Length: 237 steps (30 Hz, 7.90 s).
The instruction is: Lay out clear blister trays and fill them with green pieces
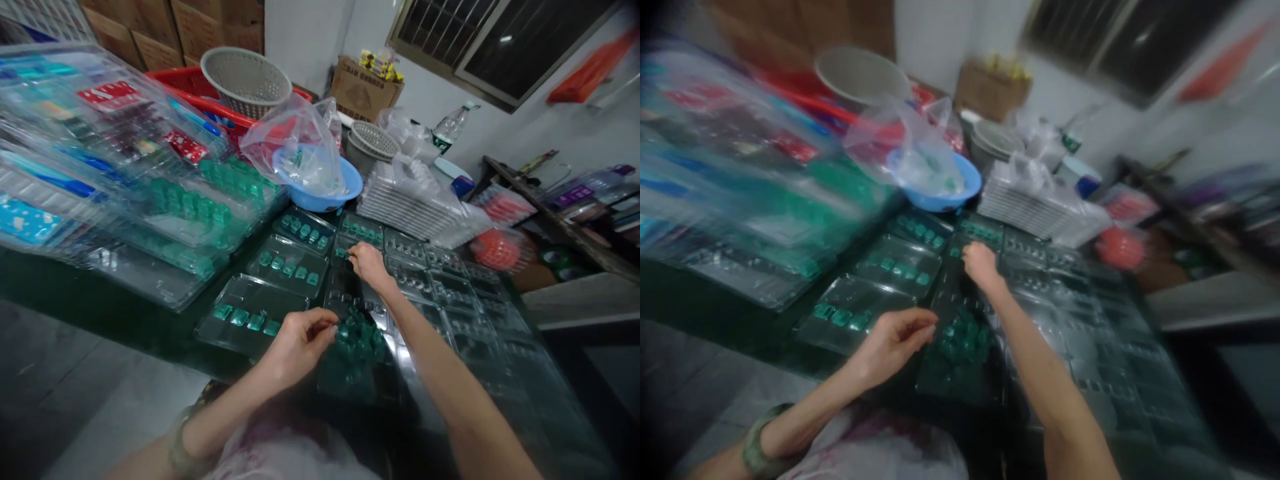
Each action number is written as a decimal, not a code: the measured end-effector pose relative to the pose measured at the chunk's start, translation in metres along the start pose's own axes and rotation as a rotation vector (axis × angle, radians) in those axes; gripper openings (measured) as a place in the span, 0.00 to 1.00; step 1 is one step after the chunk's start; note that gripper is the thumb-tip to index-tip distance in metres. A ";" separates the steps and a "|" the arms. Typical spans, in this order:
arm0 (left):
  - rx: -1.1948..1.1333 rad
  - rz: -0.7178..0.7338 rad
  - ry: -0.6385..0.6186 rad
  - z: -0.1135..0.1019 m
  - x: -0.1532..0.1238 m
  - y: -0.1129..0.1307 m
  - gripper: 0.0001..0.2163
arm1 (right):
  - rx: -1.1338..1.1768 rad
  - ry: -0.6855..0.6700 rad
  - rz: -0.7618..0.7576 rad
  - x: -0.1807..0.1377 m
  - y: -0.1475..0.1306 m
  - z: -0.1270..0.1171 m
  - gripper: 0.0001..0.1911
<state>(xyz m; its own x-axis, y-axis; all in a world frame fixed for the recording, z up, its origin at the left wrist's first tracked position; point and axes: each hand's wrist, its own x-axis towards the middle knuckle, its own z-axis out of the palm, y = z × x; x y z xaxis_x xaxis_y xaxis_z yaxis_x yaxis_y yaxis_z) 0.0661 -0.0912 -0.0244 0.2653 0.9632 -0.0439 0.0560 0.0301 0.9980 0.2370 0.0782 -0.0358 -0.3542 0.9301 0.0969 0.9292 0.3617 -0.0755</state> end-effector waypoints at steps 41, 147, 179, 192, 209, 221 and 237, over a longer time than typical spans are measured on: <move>-0.720 -0.386 -0.217 0.012 0.020 0.013 0.09 | 0.787 0.338 -0.095 -0.166 -0.055 -0.046 0.06; -0.537 -0.214 0.134 -0.002 0.022 0.010 0.07 | 0.232 0.219 0.185 -0.030 0.054 0.003 0.09; 0.843 0.230 -0.126 0.014 -0.023 -0.001 0.04 | 0.621 0.278 0.041 -0.176 -0.028 -0.039 0.11; -0.372 -0.139 -0.093 0.017 -0.008 0.016 0.08 | 0.849 0.372 0.033 -0.193 -0.079 -0.035 0.06; -0.705 -0.266 -0.033 0.010 0.000 0.004 0.08 | 0.757 0.491 0.340 -0.122 0.028 -0.023 0.16; -0.613 -0.257 -0.008 -0.002 0.004 -0.006 0.09 | 0.256 0.255 0.222 -0.038 0.084 0.012 0.10; -0.925 -0.360 0.004 0.003 0.010 -0.001 0.06 | 0.045 0.103 0.109 -0.042 0.078 0.008 0.17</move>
<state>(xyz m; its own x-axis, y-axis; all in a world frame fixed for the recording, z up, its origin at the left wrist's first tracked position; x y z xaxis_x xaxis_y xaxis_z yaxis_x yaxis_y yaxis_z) 0.0719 -0.0820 -0.0262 0.3764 0.8564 -0.3534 -0.6411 0.5161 0.5680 0.3233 0.0674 -0.0532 -0.2369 0.9534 0.1868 0.9551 0.2638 -0.1350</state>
